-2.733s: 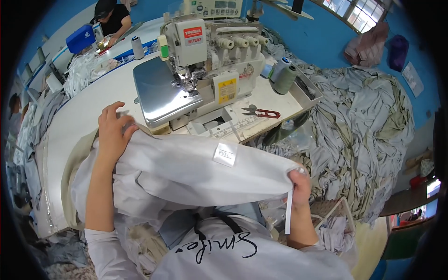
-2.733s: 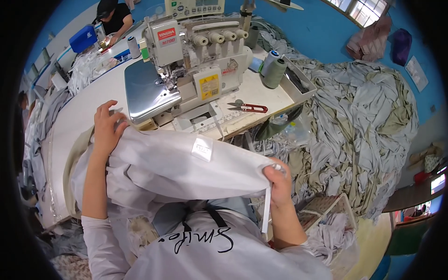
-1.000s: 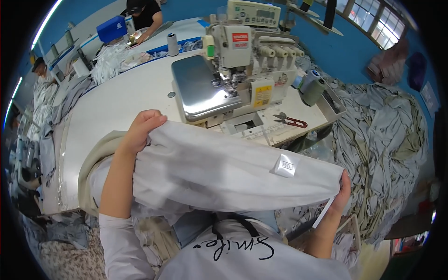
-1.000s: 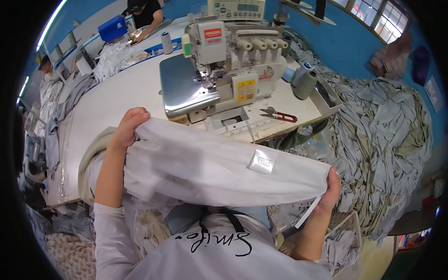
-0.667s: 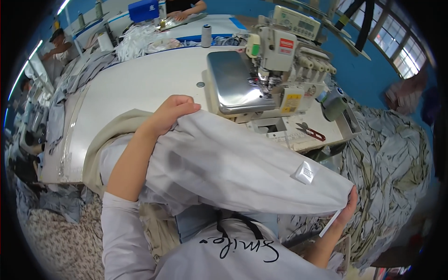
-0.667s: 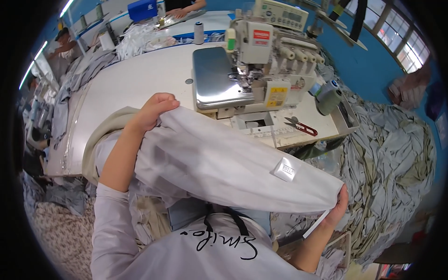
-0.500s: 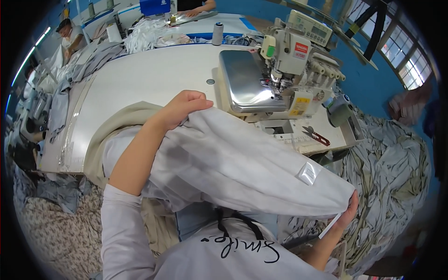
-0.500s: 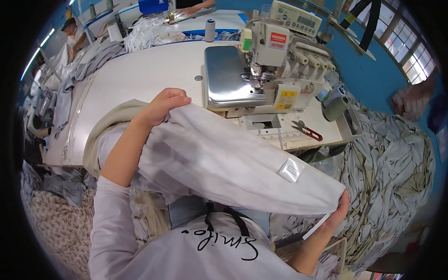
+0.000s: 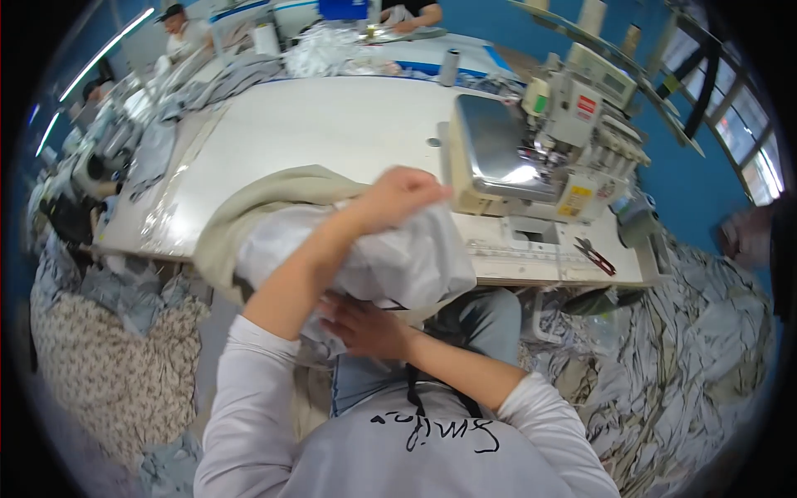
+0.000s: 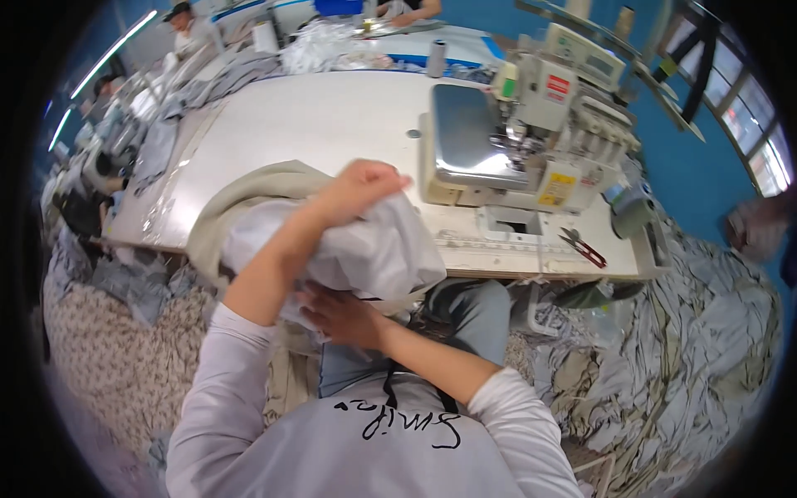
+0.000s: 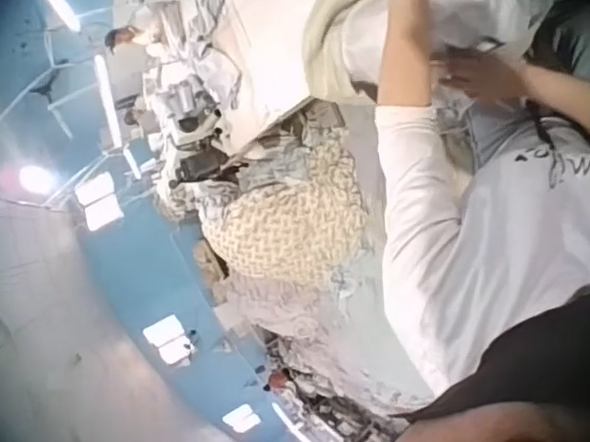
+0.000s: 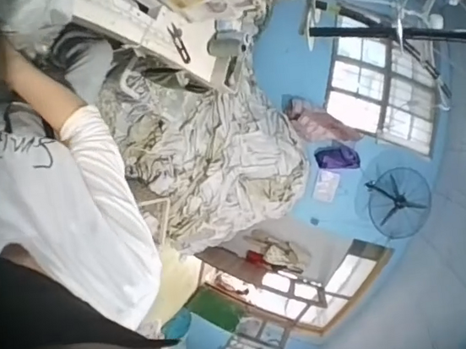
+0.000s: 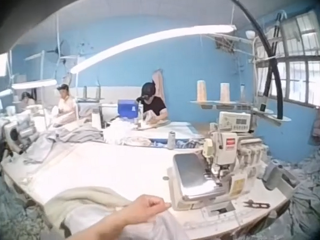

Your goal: Sewing white fabric pieces together using an industrial overlock machine.

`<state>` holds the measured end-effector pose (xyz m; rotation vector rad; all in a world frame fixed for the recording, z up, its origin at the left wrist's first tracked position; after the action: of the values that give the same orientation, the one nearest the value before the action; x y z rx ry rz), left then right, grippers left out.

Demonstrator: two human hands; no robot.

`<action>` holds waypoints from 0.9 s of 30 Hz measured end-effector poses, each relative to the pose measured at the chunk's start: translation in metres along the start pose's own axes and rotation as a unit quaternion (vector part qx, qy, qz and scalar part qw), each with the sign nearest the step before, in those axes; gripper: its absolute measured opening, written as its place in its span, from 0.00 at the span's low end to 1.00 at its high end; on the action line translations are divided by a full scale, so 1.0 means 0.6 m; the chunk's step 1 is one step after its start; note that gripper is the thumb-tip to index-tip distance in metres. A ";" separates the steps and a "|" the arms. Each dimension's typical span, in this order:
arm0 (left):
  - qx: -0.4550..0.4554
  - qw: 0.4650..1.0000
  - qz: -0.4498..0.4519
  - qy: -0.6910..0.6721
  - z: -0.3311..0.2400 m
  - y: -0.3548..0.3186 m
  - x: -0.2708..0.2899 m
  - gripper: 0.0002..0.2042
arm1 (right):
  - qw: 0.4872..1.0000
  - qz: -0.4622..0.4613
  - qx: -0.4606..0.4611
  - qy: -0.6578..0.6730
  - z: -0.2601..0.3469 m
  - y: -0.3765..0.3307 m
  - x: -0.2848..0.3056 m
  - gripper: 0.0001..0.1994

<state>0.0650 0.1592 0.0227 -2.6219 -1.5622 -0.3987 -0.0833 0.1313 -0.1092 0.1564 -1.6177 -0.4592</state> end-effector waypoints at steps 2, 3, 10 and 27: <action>-0.096 0.994 0.040 0.045 -0.012 -0.049 -0.044 0.14 | 0.987 0.004 -0.126 0.095 -0.017 -0.023 -0.088 0.25; -0.135 0.987 0.024 0.087 -0.018 -0.084 -0.066 0.12 | 0.871 -0.034 -0.241 0.427 -0.035 -0.032 -0.133 0.26; -0.110 0.957 -0.147 0.225 0.115 -0.310 -0.070 0.06 | 0.697 0.104 -0.389 0.594 -0.064 -0.088 -0.129 0.27; 0.209 0.807 -0.124 -0.538 0.461 -0.292 -0.055 0.32 | 0.654 -0.457 -0.576 0.177 0.085 -0.397 0.391 0.19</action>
<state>-0.0504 0.2672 -0.2660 -2.2836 -1.8597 1.5159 -0.1991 -0.1617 0.0144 0.0609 -0.4878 -2.0165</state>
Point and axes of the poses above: each hand's wrist, its own y-axis towards the middle knuckle, its own x-axis out of the back of the hand, z = x × y, the point moved 4 cm from there along y, towards the middle knuckle, and after that the axes turned 2 degrees about x, right-handed, at the moved point
